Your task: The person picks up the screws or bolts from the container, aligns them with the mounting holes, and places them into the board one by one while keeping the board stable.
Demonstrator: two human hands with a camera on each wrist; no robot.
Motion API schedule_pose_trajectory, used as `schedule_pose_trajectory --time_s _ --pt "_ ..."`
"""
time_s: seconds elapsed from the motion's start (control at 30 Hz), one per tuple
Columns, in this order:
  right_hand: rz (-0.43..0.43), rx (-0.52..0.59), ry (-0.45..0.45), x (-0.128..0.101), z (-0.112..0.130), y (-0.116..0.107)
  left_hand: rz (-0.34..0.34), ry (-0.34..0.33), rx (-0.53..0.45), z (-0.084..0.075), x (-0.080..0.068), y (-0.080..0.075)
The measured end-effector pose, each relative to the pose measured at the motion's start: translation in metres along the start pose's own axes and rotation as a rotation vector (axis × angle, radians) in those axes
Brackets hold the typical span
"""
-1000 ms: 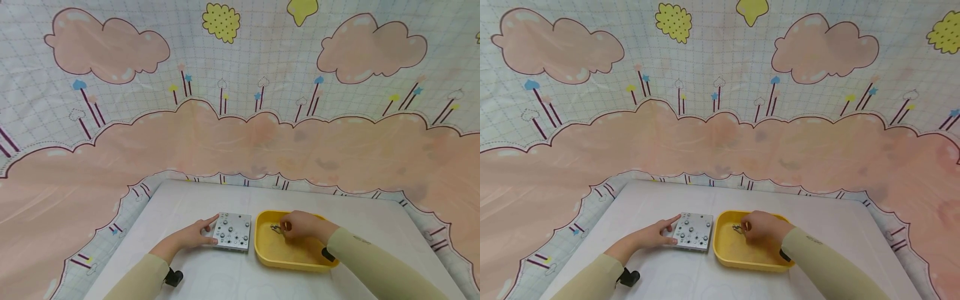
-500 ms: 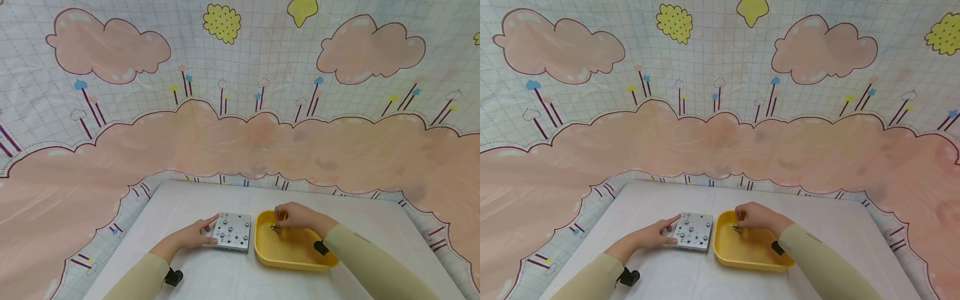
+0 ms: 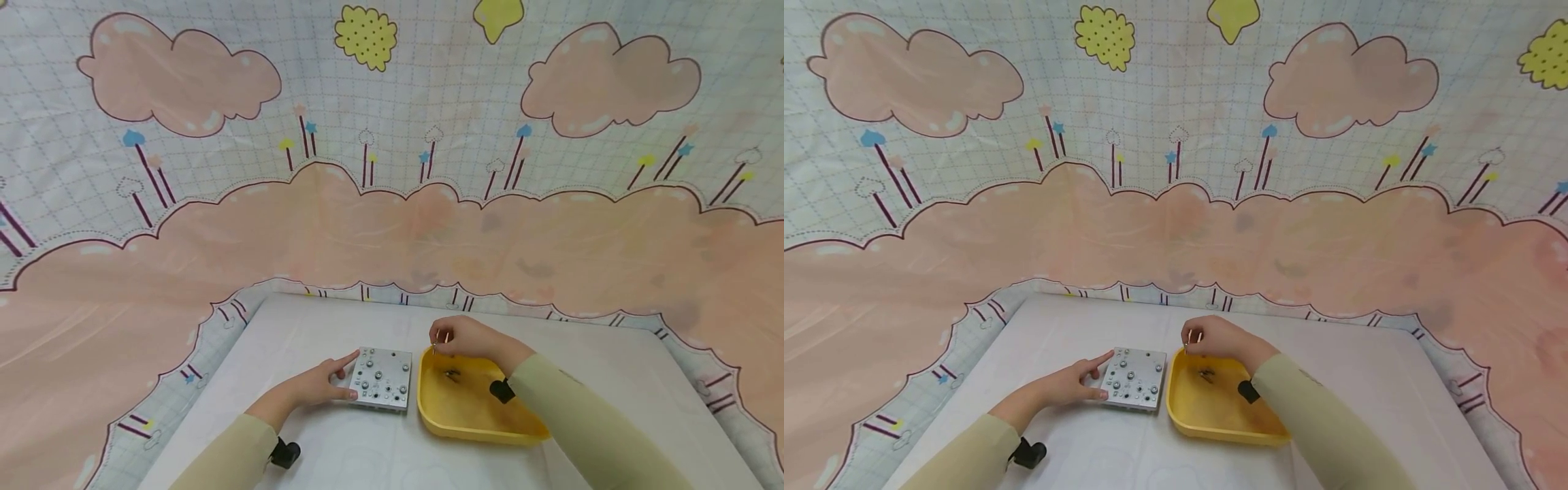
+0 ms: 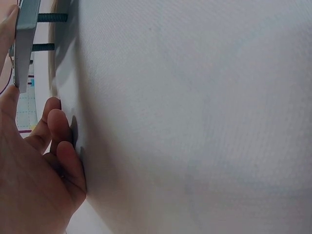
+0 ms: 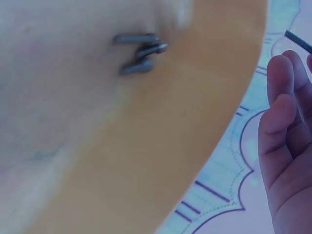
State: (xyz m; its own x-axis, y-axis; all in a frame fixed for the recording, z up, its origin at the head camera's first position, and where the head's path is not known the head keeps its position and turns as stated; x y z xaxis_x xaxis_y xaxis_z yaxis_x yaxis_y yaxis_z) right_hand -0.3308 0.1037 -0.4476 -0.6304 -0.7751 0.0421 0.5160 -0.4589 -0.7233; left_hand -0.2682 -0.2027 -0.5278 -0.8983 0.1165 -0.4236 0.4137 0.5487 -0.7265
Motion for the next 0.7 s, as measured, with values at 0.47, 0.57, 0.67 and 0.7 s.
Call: schedule_pose_trajectory --time_s 0.47,0.57,0.67,0.7 --pt "0.028 0.072 0.059 0.044 0.009 0.013 0.001 -0.008 0.001 0.000 0.000 -0.001" --pt "0.041 0.086 0.082 0.051 0.008 0.016 0.003 -0.006 0.009 0.000 0.000 -0.001" --pt "0.051 0.097 0.101 0.058 0.009 0.020 0.010 -0.004 0.010 -0.001 0.000 -0.001" --pt "0.055 0.093 0.108 0.060 0.009 0.021 0.010 -0.006 0.009 -0.001 0.000 -0.001"
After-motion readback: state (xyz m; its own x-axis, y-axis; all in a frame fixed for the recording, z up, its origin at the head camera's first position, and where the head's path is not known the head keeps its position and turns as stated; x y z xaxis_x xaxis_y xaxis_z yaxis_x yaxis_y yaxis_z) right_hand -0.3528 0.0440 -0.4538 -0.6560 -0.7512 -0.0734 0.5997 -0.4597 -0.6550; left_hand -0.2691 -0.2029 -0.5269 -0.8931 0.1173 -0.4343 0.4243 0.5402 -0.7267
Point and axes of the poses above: each hand's wrist, its own x-axis towards the middle knuckle, its own y-axis out of the palm, z = x × y, the point moved 4 cm from there along x, towards the middle knuckle, and after that the axes turned 12 degrees about -y, right-handed, at the moved point
